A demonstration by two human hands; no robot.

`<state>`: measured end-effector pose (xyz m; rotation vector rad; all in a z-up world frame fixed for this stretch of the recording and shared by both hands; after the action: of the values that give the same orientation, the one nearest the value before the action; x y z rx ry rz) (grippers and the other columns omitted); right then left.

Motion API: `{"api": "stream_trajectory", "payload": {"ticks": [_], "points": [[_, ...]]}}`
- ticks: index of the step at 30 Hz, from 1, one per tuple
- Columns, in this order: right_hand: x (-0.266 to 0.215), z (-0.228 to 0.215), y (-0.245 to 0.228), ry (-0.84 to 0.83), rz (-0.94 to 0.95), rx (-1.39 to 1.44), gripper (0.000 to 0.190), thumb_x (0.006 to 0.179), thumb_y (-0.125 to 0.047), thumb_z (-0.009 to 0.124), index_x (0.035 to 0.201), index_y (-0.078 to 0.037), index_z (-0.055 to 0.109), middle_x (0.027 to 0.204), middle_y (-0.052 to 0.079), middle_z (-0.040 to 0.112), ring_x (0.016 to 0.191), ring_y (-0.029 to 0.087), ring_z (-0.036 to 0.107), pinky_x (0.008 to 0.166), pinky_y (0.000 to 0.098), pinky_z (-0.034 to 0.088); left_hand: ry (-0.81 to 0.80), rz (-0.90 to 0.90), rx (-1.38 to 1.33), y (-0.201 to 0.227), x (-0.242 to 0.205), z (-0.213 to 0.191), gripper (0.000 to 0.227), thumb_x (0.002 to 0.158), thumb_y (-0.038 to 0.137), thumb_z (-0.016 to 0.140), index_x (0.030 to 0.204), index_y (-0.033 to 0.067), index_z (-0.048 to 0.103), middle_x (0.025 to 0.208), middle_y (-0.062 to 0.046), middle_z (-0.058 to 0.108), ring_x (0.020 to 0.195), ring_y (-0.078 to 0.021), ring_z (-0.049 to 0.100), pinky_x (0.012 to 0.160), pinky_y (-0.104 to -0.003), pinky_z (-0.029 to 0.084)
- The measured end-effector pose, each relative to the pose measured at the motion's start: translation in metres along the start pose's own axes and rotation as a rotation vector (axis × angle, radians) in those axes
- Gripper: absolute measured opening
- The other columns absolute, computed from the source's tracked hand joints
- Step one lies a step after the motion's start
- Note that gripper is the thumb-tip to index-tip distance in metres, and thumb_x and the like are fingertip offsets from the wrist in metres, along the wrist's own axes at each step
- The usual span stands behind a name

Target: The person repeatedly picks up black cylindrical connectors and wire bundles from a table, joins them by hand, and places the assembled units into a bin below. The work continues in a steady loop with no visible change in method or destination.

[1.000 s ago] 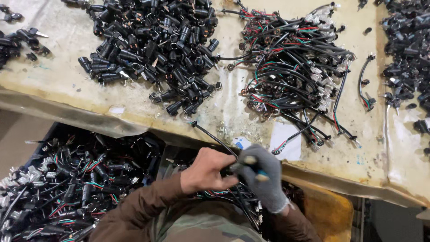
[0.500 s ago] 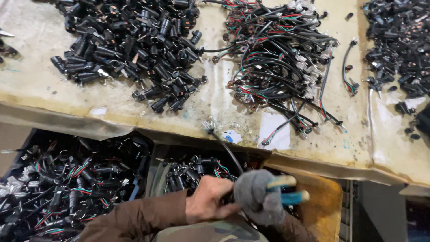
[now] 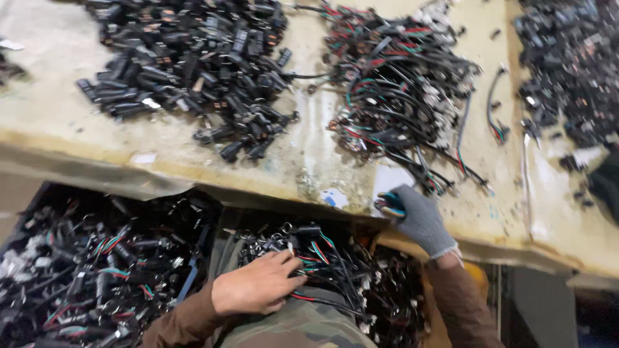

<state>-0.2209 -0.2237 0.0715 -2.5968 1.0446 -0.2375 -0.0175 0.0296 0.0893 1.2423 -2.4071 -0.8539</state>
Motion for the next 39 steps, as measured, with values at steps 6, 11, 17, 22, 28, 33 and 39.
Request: {"api": "stream_trajectory", "payload": {"ticks": [6,11,17,22,28,33,39], "points": [[-0.004,-0.051,0.008,0.643,0.134,0.93,0.006,0.113,-0.005,0.061,0.108,-0.005,0.065,0.082,0.005,0.059,0.067,0.01,0.052,0.063,0.0261,0.04,0.364,-0.126,-0.122,-0.045,-0.006,-0.028,0.051,0.087,0.029,0.075,0.133,0.0083,0.063,0.114,-0.014,0.064,0.103,-0.0349,0.061,0.084,-0.046,0.05],[-0.025,-0.107,-0.073,0.78,-0.212,0.857,0.008,0.105,-0.005,0.064,0.111,-0.006,0.059,0.101,0.005,0.059,0.073,0.012,0.06,0.059,0.0246,0.053,1.12,-0.44,0.31,-0.105,-0.007,-0.088,0.044,0.088,0.02,0.072,0.129,0.0058,0.065,0.122,-0.015,0.063,0.111,-0.0353,0.059,0.095,-0.045,0.049],[0.001,-0.082,-0.06,0.618,0.259,1.39,0.008,0.105,-0.006,0.059,0.11,-0.003,0.062,0.097,0.011,0.066,0.076,0.019,0.07,0.055,0.0222,0.048,1.145,-0.589,0.399,-0.154,0.0,-0.079,0.036,0.087,0.024,0.077,0.12,0.0094,0.072,0.113,-0.008,0.065,0.105,-0.0308,0.059,0.093,-0.045,0.045],[-0.011,-0.089,-0.058,0.754,0.217,1.454,0.012,0.104,-0.004,0.056,0.115,-0.005,0.062,0.105,0.008,0.069,0.084,0.017,0.072,0.059,0.0227,0.053,1.167,-0.581,0.43,-0.154,-0.005,-0.075,0.033,0.087,0.023,0.078,0.118,0.0102,0.073,0.112,-0.006,0.066,0.104,-0.0293,0.059,0.092,-0.044,0.045],[-0.088,-0.14,-0.066,0.884,-0.134,1.779,0.023,0.091,-0.012,0.072,0.111,-0.003,0.067,0.089,0.011,0.07,0.054,0.019,0.061,0.044,0.0286,0.043,1.183,-0.553,0.433,-0.153,-0.004,-0.073,0.031,0.088,0.021,0.077,0.117,0.0104,0.073,0.11,-0.006,0.067,0.104,-0.029,0.06,0.091,-0.044,0.045],[-0.14,-0.131,-0.06,1.135,0.345,1.017,0.017,0.099,-0.003,0.072,0.112,0.0,0.06,0.088,0.009,0.065,0.064,0.016,0.059,0.054,0.0265,0.044,1.169,-0.555,0.461,-0.154,-0.005,-0.073,0.029,0.091,0.022,0.078,0.117,0.0106,0.074,0.111,-0.007,0.067,0.105,-0.0284,0.061,0.093,-0.043,0.046],[-0.107,-0.089,-0.054,0.971,0.515,1.276,0.009,0.099,0.0,0.065,0.108,-0.002,0.064,0.101,0.015,0.075,0.07,0.015,0.069,0.053,0.0227,0.05,1.179,-0.549,0.456,-0.155,-0.004,-0.07,0.028,0.093,0.023,0.079,0.117,0.0106,0.074,0.113,-0.006,0.068,0.104,-0.0281,0.061,0.095,-0.043,0.046]]}}
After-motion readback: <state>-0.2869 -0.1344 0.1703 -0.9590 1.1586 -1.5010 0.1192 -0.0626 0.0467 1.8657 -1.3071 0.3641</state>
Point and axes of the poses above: each hand's wrist, its own x-axis towards the middle knuckle, its own z-axis out of the palm, y = z × x, the point moved 6 cm from there along x, towards the middle knuckle
